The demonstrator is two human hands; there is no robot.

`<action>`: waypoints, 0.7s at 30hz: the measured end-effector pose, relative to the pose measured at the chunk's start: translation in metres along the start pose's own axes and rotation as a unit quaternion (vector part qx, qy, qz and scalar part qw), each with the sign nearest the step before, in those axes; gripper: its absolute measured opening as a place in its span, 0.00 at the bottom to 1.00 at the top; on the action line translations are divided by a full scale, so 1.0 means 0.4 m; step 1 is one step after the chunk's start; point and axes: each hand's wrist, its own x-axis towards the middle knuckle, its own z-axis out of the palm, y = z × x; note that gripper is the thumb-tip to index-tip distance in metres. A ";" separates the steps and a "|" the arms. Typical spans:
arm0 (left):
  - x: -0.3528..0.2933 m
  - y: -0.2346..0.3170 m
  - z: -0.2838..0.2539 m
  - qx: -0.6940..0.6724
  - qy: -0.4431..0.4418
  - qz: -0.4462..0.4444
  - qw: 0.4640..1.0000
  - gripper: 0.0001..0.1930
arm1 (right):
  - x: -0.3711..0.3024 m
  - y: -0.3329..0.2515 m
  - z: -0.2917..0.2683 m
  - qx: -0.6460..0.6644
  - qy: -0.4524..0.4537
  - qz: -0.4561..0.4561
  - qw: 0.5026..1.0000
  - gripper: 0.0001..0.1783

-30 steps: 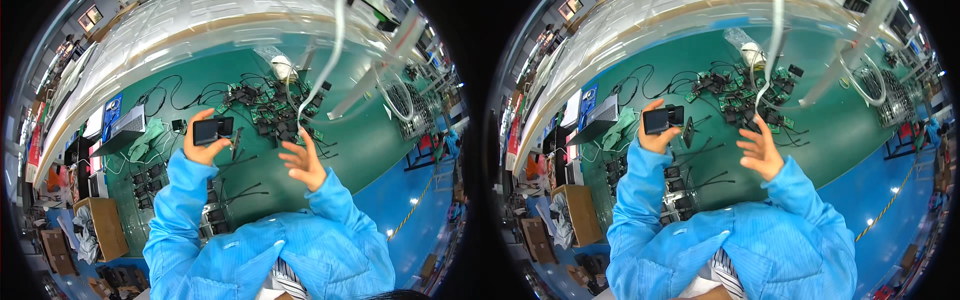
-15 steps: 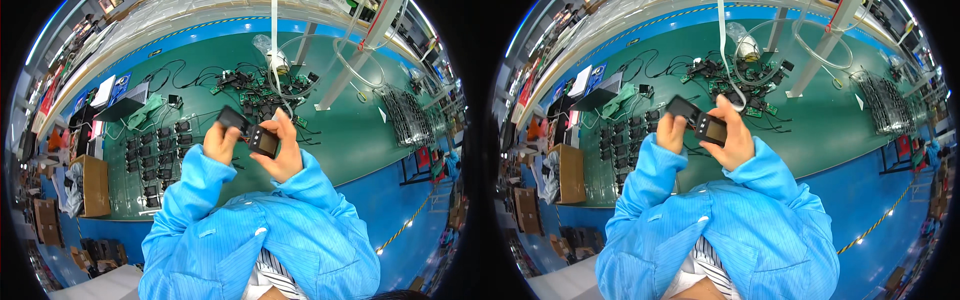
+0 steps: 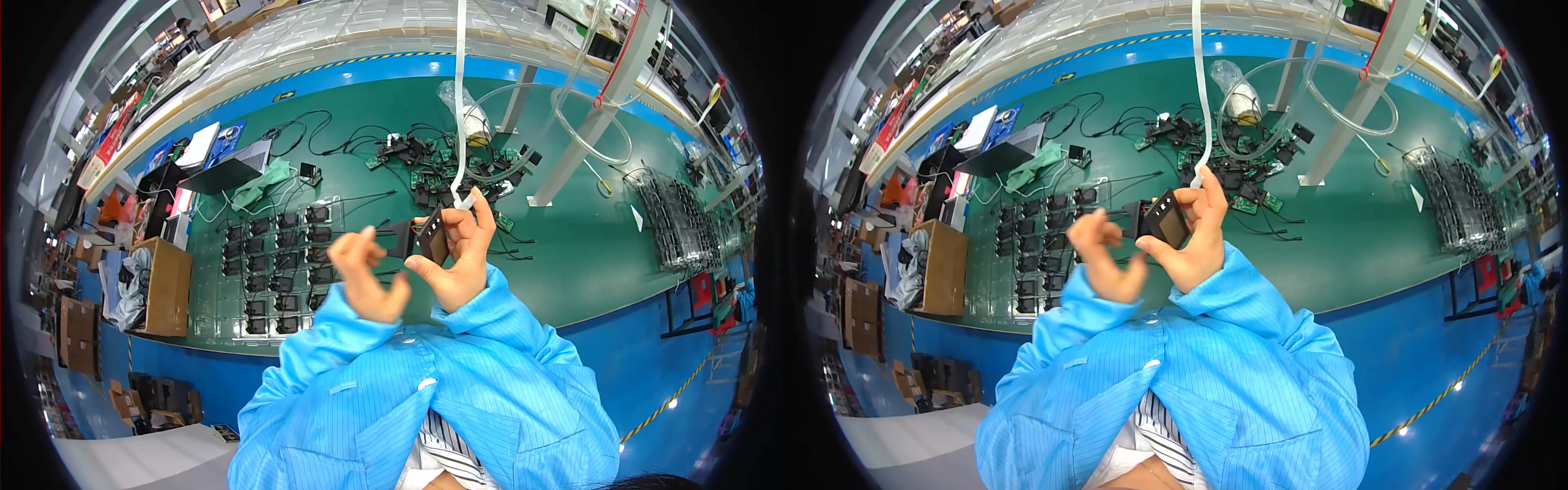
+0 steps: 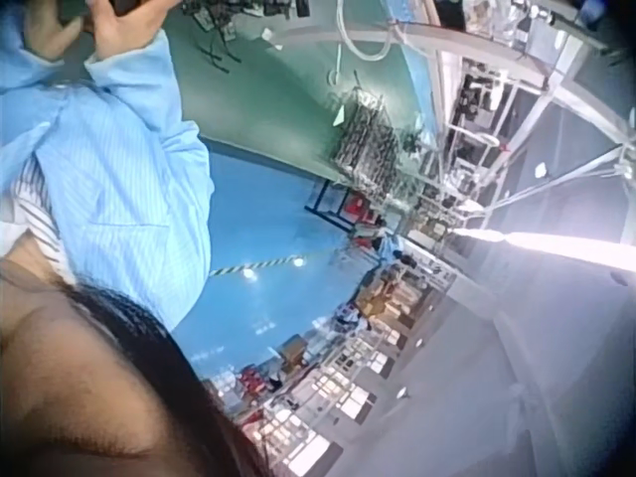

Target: Assemble electronic devices by placing PCBs into plastic housings and snapping on the outer shells.

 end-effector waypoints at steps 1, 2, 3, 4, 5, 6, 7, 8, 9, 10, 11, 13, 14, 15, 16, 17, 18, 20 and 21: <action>-0.006 -0.002 0.013 0.004 0.001 0.000 1.000 0.19 | -0.008 -0.004 0.006 0.004 -0.001 0.001 1.000 0.62; -0.001 -0.011 0.029 0.001 0.021 0.038 0.999 0.20 | -0.017 -0.007 0.013 0.016 -0.007 0.014 1.000 0.62; 0.017 -0.025 0.050 -0.004 0.042 0.077 0.996 0.21 | -0.017 -0.006 0.018 0.026 -0.012 0.025 0.999 0.61; 0.033 -0.037 0.063 -0.009 0.064 0.115 0.991 0.23 | -0.017 -0.004 0.024 0.036 -0.018 0.038 0.998 0.61; 0.039 -0.046 0.065 -0.014 0.085 0.152 0.985 0.24 | -0.017 -0.002 0.029 0.046 -0.024 0.050 0.997 0.61; 0.040 -0.040 0.059 -0.015 0.086 0.147 0.985 0.24 | -0.018 0.002 0.020 0.044 -0.026 0.054 0.997 0.61; 0.045 -0.037 0.040 -0.053 0.027 0.074 0.995 0.24 | -0.015 0.011 0.004 -0.003 -0.037 0.014 0.999 0.61; 0.056 -0.029 0.016 -0.091 -0.032 0.002 0.995 0.24 | -0.010 0.023 -0.015 -0.050 -0.048 -0.026 0.997 0.60; 0.066 -0.020 -0.009 -0.127 -0.088 -0.072 0.985 0.24 | -0.007 0.037 -0.028 -0.095 -0.063 -0.067 0.991 0.60; 0.070 -0.010 -0.020 -0.163 -0.143 -0.143 0.966 0.25 | -0.008 0.048 -0.036 -0.138 -0.077 -0.108 0.982 0.60; 0.077 0.001 -0.023 -0.165 -0.141 -0.144 0.965 0.25 | -0.009 0.054 -0.038 -0.140 -0.079 -0.108 0.981 0.60; 0.089 0.026 -0.026 -0.144 -0.166 -0.118 0.968 0.23 | -0.013 0.064 -0.042 -0.169 -0.082 -0.213 0.959 0.59; 0.093 0.035 -0.026 -0.133 -0.179 -0.105 0.969 0.22 | -0.016 0.067 -0.045 -0.183 -0.083 -0.264 0.943 0.58; 0.096 0.040 -0.024 -0.122 -0.191 -0.091 0.970 0.21 | -0.016 0.066 -0.048 -0.196 -0.083 -0.315 0.925 0.58; 0.096 0.043 -0.024 -0.123 -0.191 -0.091 0.970 0.21 | -0.019 0.062 -0.045 -0.196 -0.084 -0.315 0.925 0.58; 0.097 0.044 -0.023 -0.124 -0.178 -0.063 0.974 0.20 | -0.022 0.056 -0.037 -0.185 -0.068 -0.318 0.927 0.57; 0.099 0.045 -0.022 -0.125 -0.165 -0.035 0.978 0.19 | -0.026 0.050 -0.028 -0.175 -0.052 -0.320 0.930 0.56; 0.102 0.045 -0.019 -0.127 -0.139 0.020 0.982 0.16 | -0.027 0.033 -0.018 -0.153 -0.020 -0.325 0.933 0.55; 0.105 0.044 -0.018 -0.127 -0.138 0.020 0.982 0.16 | -0.023 0.024 -0.020 -0.153 -0.021 -0.325 0.933 0.55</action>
